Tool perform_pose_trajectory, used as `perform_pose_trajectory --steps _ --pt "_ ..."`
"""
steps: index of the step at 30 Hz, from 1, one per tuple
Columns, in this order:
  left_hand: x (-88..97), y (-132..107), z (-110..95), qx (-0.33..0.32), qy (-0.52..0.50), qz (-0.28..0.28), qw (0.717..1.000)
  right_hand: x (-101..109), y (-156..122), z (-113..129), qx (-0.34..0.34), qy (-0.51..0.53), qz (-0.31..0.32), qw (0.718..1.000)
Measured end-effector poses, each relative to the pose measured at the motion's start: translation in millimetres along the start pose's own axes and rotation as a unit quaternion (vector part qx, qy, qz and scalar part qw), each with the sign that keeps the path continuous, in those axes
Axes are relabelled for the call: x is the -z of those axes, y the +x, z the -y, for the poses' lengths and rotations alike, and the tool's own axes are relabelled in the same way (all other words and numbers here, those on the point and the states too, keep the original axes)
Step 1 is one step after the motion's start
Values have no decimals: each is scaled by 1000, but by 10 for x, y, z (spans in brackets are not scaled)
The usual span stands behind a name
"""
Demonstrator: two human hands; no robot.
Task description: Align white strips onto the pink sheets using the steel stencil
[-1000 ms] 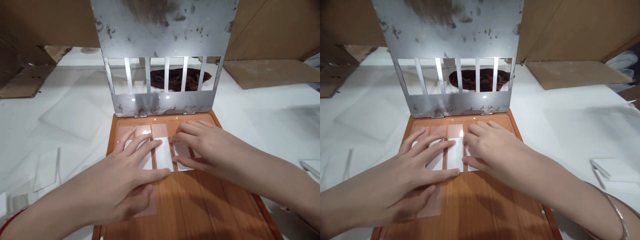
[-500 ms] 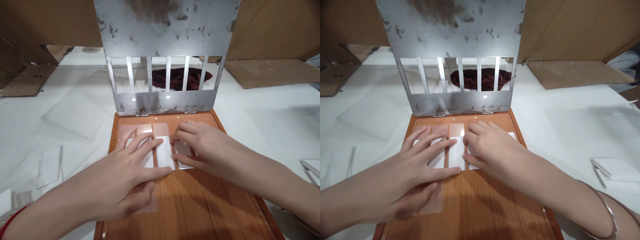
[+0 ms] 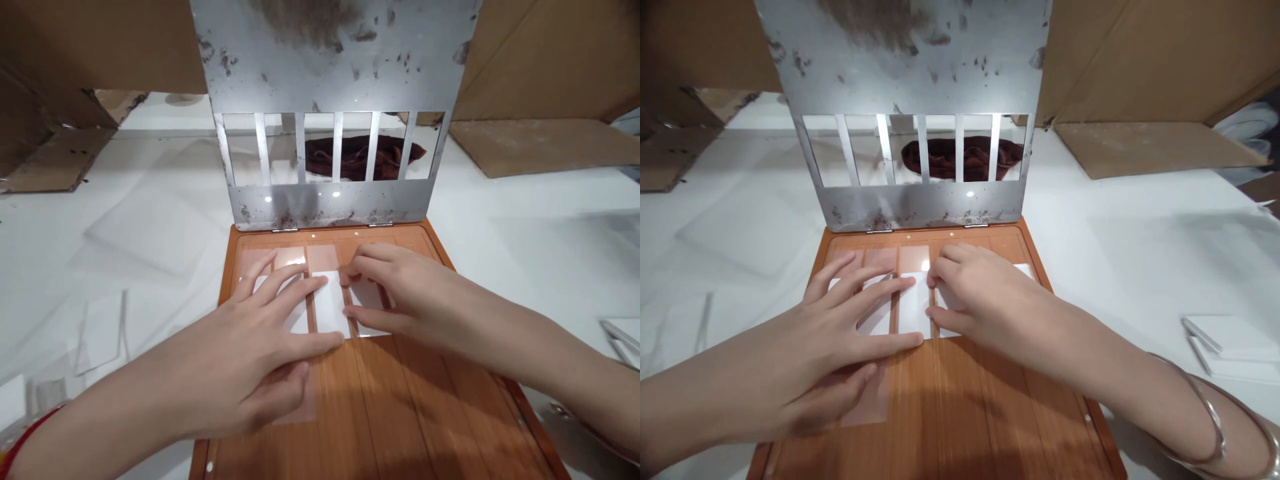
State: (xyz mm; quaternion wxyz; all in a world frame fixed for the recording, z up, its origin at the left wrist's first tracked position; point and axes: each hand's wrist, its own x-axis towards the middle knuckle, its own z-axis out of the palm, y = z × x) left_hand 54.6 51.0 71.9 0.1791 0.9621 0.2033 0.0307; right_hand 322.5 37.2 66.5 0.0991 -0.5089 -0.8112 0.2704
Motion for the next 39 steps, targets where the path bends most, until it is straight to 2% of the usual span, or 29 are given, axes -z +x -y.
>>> perform_pose_trajectory --steps 13,15,17,19,22,34,39 --pt "-17 -23 -3 12 -5 9 1000 25 31 18 -59 85 30 994" --pt "-7 -10 -2 7 -7 13 1000 27 15 28 -33 91 22 995" --pt "12 12 0 1 -15 21 1000 20 -3 41 30 83 12 996" --pt "37 37 3 -3 -25 32 999 4 -12 57 100 53 10 994" --pt "71 69 4 -2 -36 46 998 -27 0 80 151 1 19 988" --pt "23 56 34 -24 -38 10 999 -99 36 95 191 -49 9 980" --pt "32 60 24 -15 -38 26 999 -132 35 72 193 -47 -8 980"
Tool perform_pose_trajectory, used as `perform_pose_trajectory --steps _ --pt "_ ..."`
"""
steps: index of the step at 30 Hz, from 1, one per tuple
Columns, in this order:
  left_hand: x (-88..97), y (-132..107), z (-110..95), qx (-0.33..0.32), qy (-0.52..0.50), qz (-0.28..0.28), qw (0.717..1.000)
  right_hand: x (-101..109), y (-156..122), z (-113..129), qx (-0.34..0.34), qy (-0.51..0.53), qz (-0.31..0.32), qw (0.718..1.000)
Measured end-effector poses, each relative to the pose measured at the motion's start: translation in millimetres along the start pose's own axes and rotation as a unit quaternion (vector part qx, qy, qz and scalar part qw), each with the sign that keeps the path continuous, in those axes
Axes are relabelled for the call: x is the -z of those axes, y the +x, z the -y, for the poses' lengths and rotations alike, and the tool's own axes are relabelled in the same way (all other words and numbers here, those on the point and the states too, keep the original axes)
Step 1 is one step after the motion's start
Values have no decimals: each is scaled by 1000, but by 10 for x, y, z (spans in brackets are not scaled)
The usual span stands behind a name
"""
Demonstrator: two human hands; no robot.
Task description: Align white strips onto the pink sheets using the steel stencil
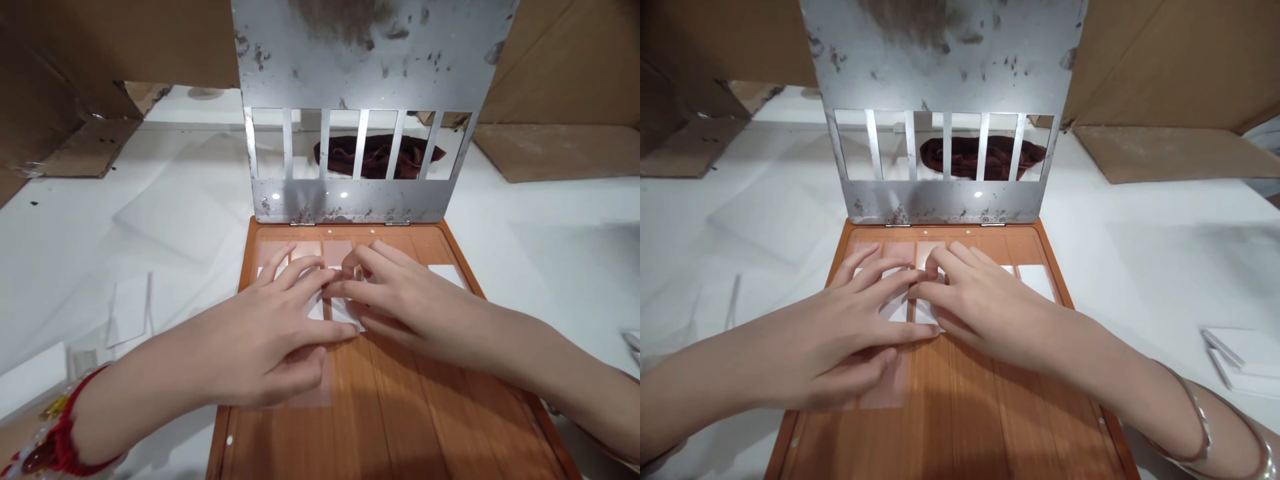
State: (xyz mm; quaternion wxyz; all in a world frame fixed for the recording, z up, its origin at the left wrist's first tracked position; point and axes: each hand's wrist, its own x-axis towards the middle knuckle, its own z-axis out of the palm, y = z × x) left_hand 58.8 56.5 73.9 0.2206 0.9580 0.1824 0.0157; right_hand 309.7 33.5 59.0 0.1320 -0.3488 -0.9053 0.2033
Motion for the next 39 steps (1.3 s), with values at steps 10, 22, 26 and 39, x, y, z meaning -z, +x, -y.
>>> perform_pose_trajectory --steps 10,22,26,39 --pt "1 8 2 -4 -10 4 1000 43 26 23 -2 0 22 1000" --pt "8 7 -9 -6 -8 -1 1000 19 30 -2 12 -8 9 1000" --pt "-5 15 12 -22 -5 -24 999 28 47 -1 15 -15 7 1000" --pt "13 36 1 -31 8 -6 999 62 101 -19 31 -37 12 999"
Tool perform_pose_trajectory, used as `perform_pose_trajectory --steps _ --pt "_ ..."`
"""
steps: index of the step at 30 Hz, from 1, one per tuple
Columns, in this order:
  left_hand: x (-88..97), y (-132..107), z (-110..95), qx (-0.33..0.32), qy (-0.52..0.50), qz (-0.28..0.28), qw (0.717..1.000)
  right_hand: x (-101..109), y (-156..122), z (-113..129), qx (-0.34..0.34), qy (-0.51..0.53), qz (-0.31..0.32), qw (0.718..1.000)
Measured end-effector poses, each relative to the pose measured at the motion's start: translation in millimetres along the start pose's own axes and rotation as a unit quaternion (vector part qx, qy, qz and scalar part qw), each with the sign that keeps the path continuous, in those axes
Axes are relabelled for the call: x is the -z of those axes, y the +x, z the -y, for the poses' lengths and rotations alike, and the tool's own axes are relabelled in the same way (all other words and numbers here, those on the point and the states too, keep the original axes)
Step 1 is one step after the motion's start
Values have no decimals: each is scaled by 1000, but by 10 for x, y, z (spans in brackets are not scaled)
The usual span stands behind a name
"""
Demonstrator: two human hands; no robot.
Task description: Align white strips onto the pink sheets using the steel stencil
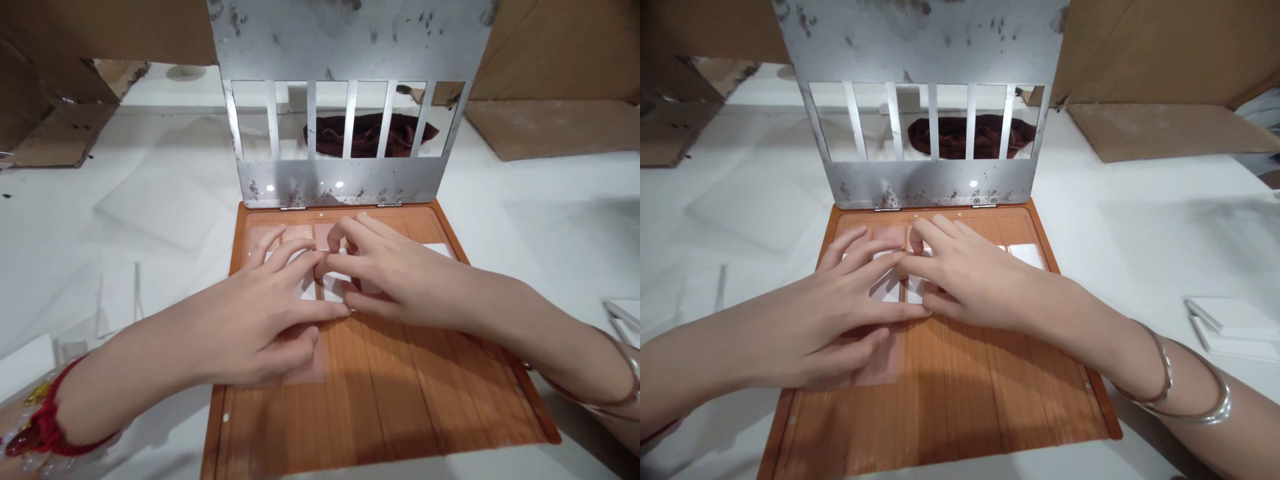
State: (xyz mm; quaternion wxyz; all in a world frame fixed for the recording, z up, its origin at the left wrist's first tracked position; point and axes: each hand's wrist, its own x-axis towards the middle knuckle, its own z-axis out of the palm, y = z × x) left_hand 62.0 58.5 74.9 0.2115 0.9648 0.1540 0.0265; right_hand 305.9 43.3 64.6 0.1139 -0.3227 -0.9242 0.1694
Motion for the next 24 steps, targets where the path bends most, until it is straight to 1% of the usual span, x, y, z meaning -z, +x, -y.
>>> perform_pose_trajectory --steps 6,14,18,24 --pt "-6 -4 5 -4 -1 -11 1000 14 3 -12 2 -5 11 1000" --pt "-2 7 2 -4 -7 -9 1000 32 13 -16 4 6 15 1000" --pt "-16 0 14 -6 -1 -23 1000 24 12 -26 4 8 22 1000" --pt "-32 -6 21 -8 -5 -27 1000 24 17 -31 3 16 28 999"
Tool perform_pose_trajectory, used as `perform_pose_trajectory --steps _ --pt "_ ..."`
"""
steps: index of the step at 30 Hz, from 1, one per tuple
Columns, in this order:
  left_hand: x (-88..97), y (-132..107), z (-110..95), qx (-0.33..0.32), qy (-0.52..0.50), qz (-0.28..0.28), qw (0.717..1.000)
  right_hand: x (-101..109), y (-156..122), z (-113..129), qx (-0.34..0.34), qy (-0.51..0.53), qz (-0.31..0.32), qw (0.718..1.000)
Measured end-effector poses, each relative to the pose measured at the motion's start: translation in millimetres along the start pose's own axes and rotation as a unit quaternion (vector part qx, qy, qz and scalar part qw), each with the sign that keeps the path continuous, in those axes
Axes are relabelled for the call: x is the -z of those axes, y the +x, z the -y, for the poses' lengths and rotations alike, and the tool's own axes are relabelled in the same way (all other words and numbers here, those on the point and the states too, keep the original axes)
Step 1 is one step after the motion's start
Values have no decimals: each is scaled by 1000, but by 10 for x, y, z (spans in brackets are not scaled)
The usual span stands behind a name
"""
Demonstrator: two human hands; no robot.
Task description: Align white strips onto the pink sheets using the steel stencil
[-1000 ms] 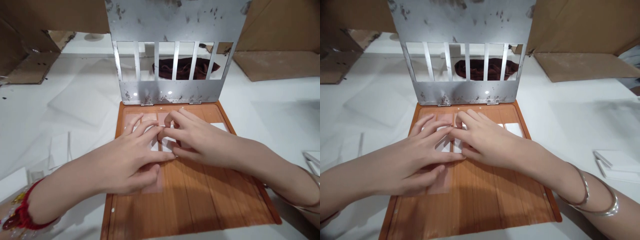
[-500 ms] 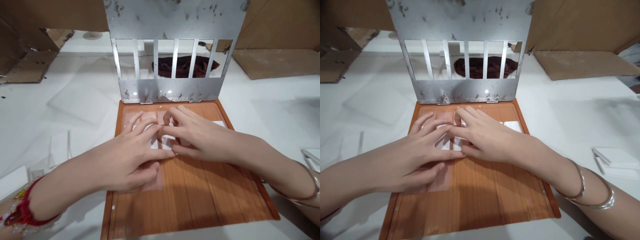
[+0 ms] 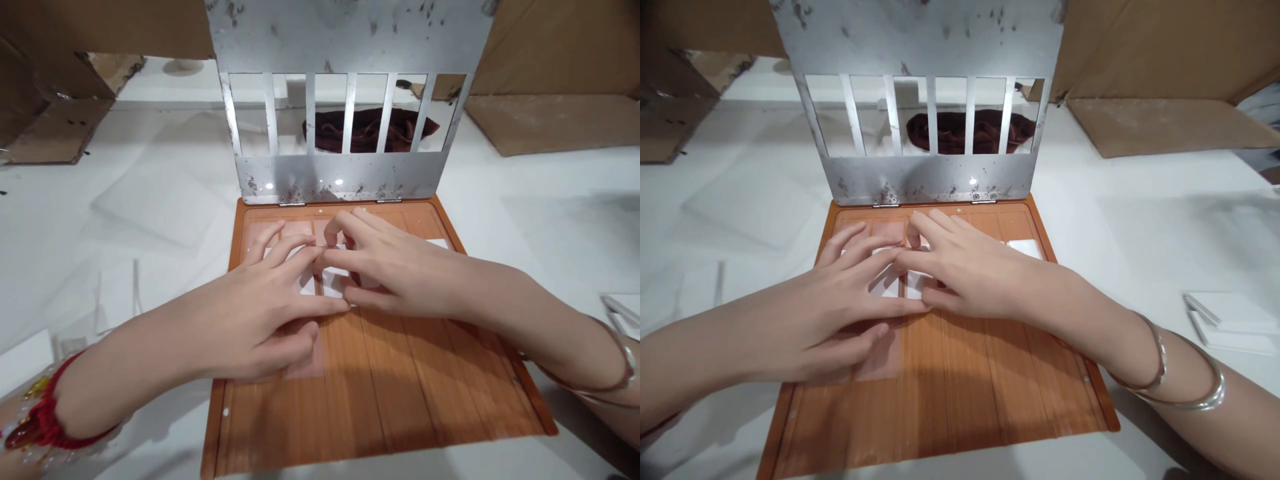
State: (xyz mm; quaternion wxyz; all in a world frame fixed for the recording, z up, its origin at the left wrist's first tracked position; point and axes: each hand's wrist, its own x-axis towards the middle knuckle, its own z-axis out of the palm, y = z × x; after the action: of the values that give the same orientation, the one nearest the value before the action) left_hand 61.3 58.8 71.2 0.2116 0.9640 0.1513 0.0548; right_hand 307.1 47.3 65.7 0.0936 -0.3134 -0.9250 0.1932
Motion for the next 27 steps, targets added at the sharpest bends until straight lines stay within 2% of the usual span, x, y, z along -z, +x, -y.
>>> perform_pose_trajectory --steps 10,17,21,24,27 --pt "-17 -1 6 2 -18 -14 1000 -14 13 -67 24 16 -11 1000" --pt "3 4 1 -4 5 15 1000 -34 34 -74 27 22 -10 999" --pt "18 7 -8 2 -1 21 1000 48 9 -70 24 32 -5 999" --pt "16 -7 -23 24 -6 25 999 195 -103 -95 -12 51 -9 999" --pt "2 -27 -42 29 5 17 999 313 -245 -134 -123 55 6 991"
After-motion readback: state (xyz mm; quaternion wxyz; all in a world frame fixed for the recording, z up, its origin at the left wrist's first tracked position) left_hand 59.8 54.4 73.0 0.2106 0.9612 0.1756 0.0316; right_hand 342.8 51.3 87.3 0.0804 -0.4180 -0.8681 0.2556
